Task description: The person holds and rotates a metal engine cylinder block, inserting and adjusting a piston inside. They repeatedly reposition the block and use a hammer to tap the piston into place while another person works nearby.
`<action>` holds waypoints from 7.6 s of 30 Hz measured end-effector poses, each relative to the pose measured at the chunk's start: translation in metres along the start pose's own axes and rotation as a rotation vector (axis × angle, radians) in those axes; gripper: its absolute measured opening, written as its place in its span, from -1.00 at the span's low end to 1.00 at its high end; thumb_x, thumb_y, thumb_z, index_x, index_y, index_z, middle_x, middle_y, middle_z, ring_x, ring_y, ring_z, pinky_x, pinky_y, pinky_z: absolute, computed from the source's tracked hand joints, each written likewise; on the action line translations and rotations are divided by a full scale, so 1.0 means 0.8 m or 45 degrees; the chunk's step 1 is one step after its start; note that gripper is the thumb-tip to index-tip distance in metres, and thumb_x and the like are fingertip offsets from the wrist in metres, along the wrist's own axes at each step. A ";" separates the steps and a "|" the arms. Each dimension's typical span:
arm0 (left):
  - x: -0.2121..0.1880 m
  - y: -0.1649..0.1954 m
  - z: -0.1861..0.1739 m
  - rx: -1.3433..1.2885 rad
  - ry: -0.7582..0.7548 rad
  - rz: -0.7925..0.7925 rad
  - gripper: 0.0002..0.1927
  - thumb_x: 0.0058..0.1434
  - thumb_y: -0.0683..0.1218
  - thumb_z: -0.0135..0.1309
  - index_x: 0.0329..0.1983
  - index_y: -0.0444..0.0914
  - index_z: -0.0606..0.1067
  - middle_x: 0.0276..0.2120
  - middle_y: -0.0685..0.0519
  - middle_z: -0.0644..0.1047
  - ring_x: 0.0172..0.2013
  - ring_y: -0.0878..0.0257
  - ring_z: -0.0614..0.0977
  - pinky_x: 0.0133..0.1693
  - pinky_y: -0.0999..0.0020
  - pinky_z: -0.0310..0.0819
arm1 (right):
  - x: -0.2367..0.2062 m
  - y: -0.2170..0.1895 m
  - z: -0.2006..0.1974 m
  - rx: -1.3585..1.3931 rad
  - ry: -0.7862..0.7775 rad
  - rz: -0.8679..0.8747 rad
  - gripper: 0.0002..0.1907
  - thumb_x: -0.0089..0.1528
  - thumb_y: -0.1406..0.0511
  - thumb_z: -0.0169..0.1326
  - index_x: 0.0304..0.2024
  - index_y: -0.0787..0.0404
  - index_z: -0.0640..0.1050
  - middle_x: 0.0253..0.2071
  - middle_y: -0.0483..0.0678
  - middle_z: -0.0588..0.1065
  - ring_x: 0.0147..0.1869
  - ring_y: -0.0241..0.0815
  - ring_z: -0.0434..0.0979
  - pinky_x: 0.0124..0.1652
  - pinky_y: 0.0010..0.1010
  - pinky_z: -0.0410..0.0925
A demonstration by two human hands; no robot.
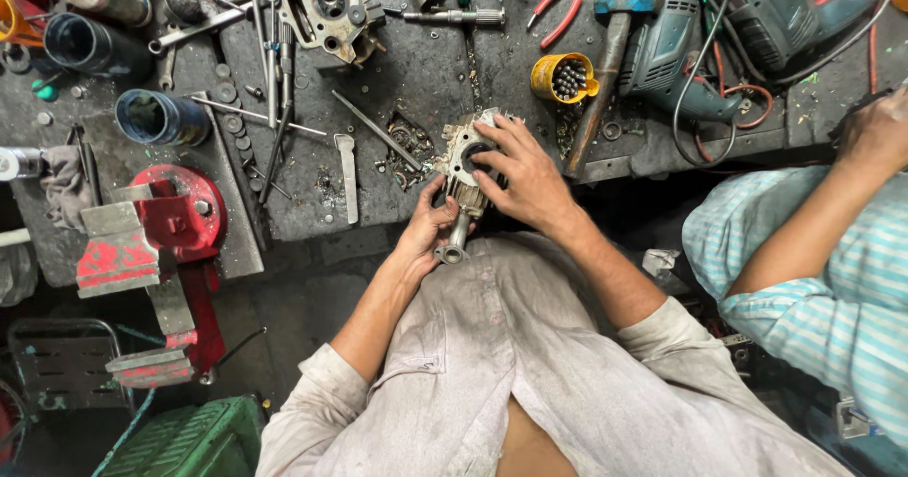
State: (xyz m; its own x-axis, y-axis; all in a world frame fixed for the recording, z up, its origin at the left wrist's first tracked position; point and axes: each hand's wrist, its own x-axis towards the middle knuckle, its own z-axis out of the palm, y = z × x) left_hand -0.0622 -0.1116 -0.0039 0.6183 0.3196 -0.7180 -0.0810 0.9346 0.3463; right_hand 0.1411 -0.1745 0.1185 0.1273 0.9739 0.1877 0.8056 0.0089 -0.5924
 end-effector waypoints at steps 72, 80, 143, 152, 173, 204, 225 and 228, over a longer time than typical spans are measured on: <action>0.000 0.024 0.035 0.218 -0.044 0.059 -0.20 0.22 -0.12 0.21 0.44 -0.10 0.07 -0.18 -0.01 0.57 -0.34 0.23 0.64 -0.39 0.36 0.61 | 0.019 0.043 0.005 0.173 -0.028 0.035 -0.79 0.20 0.34 0.31 -0.15 0.22 0.59 0.39 0.03 0.36 0.52 0.14 0.19 0.45 -0.05 0.16; -0.002 0.023 0.036 0.124 -0.050 0.055 -0.22 0.25 -0.18 0.18 0.45 -0.14 0.07 -0.16 -0.04 0.56 -0.31 0.23 0.63 -0.30 0.31 0.68 | 0.017 0.047 0.007 0.157 -0.030 0.000 -0.79 0.21 0.33 0.32 -0.14 0.22 0.59 0.39 0.01 0.36 0.52 0.12 0.19 0.45 -0.05 0.16; 0.006 0.014 0.010 0.130 -0.087 -0.023 -0.08 0.21 -0.06 0.24 0.51 -0.04 -0.02 -0.06 -0.10 0.54 -0.18 0.14 0.65 -0.17 0.16 0.71 | 0.008 0.015 -0.007 -0.134 0.021 -0.069 -0.77 0.17 0.27 0.33 -0.11 0.04 0.65 0.31 0.04 0.40 0.39 0.09 0.26 0.32 0.00 0.11; 0.013 0.007 0.002 0.085 -0.137 0.011 -0.11 0.24 -0.10 0.24 0.50 -0.04 -0.02 -0.14 -0.06 0.57 -0.31 0.17 0.65 -0.30 0.28 0.66 | -0.021 0.016 0.025 0.019 0.009 0.160 -0.56 0.41 0.24 0.20 0.30 0.26 0.50 0.48 -0.02 0.33 0.65 0.05 0.18 0.58 0.13 -0.01; 0.009 0.004 0.007 0.254 0.011 0.028 -0.20 0.28 -0.08 0.19 0.47 0.01 0.01 -0.16 0.00 0.61 -0.34 0.21 0.64 -0.38 0.35 0.53 | 0.010 0.027 0.010 -0.023 -0.085 -0.014 -0.77 0.28 0.30 0.26 -0.01 0.18 0.65 0.41 0.00 0.37 0.57 0.15 0.18 0.52 0.06 0.06; 0.016 0.004 0.004 0.171 -0.090 0.073 -0.18 0.24 -0.20 0.18 0.47 -0.04 0.05 -0.16 0.04 0.58 -0.27 0.24 0.64 -0.34 0.38 0.55 | 0.026 0.038 0.000 -0.013 -0.148 -0.086 -0.79 0.22 0.28 0.33 -0.13 0.13 0.61 0.39 -0.09 0.35 0.49 0.13 0.17 0.42 -0.02 0.14; 0.018 0.003 0.008 0.056 -0.121 0.091 -0.21 0.25 -0.27 0.16 0.45 -0.04 0.07 -0.14 0.02 0.56 -0.24 0.25 0.62 -0.21 0.33 0.61 | 0.031 0.034 -0.008 0.050 -0.157 -0.078 -0.81 0.20 0.30 0.34 -0.16 0.15 0.62 0.38 -0.06 0.36 0.47 0.12 0.20 0.41 -0.05 0.18; 0.013 0.010 0.015 0.054 -0.093 0.051 -0.22 0.26 -0.26 0.16 0.45 -0.03 0.07 -0.13 0.02 0.57 -0.24 0.26 0.63 -0.22 0.36 0.63 | 0.034 0.030 -0.010 0.040 -0.151 -0.070 -0.80 0.19 0.30 0.34 -0.16 0.16 0.62 0.38 -0.06 0.36 0.46 0.13 0.20 0.40 -0.06 0.19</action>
State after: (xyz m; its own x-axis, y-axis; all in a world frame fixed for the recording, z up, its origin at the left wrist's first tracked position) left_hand -0.0470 -0.1030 -0.0014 0.6707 0.3429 -0.6577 -0.0746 0.9134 0.4001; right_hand 0.1684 -0.1498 0.1160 0.0127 0.9917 0.1278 0.7909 0.0682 -0.6081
